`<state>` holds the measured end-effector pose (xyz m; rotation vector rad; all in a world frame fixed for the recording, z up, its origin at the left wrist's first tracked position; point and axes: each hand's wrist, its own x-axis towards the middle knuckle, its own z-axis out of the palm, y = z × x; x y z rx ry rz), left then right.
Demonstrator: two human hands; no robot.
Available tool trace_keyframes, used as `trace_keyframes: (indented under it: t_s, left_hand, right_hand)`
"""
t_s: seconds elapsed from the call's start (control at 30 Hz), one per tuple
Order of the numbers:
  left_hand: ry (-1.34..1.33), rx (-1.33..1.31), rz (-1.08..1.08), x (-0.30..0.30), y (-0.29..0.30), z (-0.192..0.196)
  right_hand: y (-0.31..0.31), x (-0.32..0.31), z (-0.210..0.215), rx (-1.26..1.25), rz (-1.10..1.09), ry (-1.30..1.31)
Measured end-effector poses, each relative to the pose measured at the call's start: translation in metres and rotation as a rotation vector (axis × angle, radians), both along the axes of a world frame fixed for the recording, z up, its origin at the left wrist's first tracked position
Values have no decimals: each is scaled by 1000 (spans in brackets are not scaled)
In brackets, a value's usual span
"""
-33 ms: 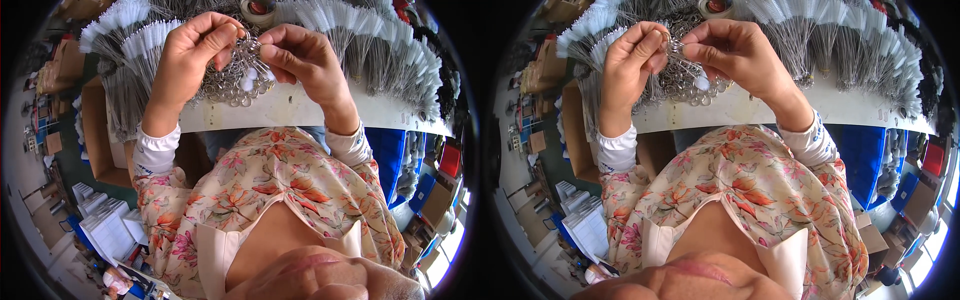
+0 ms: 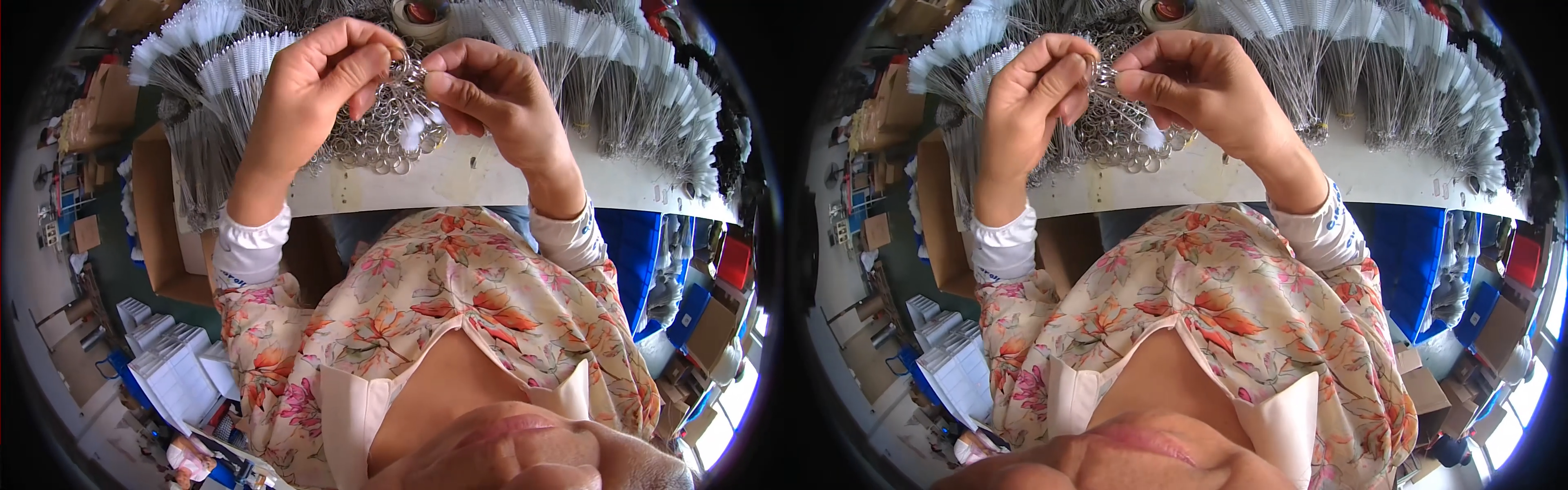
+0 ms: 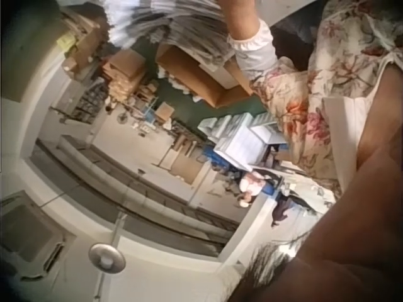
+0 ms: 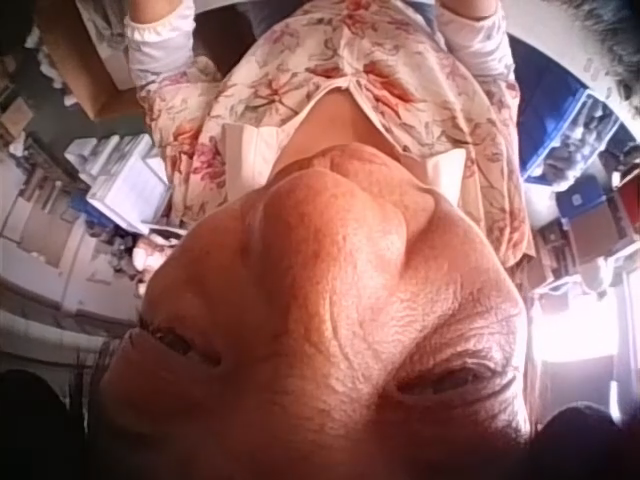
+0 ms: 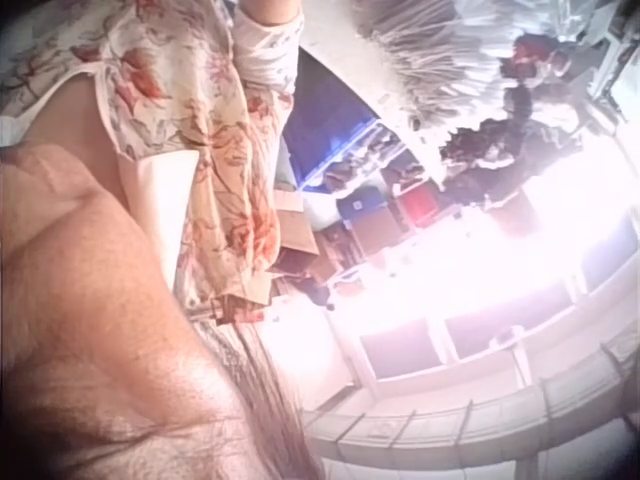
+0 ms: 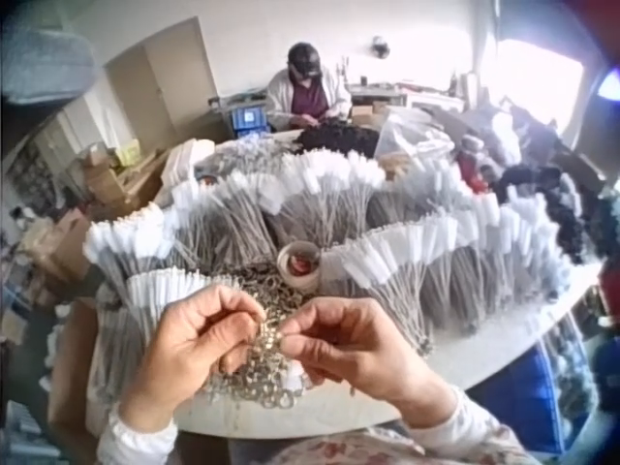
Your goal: Assembling small white brushes onto metal rings in a factory workshop setting.
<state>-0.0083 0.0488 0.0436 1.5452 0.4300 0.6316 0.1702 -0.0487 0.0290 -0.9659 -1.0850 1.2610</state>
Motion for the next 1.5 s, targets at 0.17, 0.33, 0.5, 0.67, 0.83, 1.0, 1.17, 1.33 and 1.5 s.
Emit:
trace_keyframes:
  t_s: [0.17, 0.33, 0.5, 0.67, 0.83, 1.0, 1.17, 1.33, 1.5]
  left_hand:
    - [315, 454, 36, -6, -11, 15]
    - [-40, -316, -38, -20, -16, 7]
    - [224, 509, 179, -26, -29, 10]
    - [-388, -16, 293, -25, -47, -13]
    - [-475, -353, 458, -40, -67, -22]
    - [-399, -54, 392, -112, -83, -1]
    - [81, 87, 416, -202, -131, -22]
    - [582, -53, 751, -235, -140, -218]
    - [964, 293, 771, -230, -134, -372]
  right_hand:
    - [2, -2, -2, 15, 31, -17]
    - [-2, -9, -5, 41, 29, -23]
    - [-4, -20, -8, 50, 64, -9]
    - [-11, -45, -12, 201, 12, 26]
    - [-6, -78, -40, 253, 48, 44]
    - [-19, -91, -54, 164, 103, -192]
    - [-32, -94, -75, 6, 242, -301]
    - [-36, -104, -98, -201, 355, -369]
    - [-38, -109, -105, -290, 386, -384]
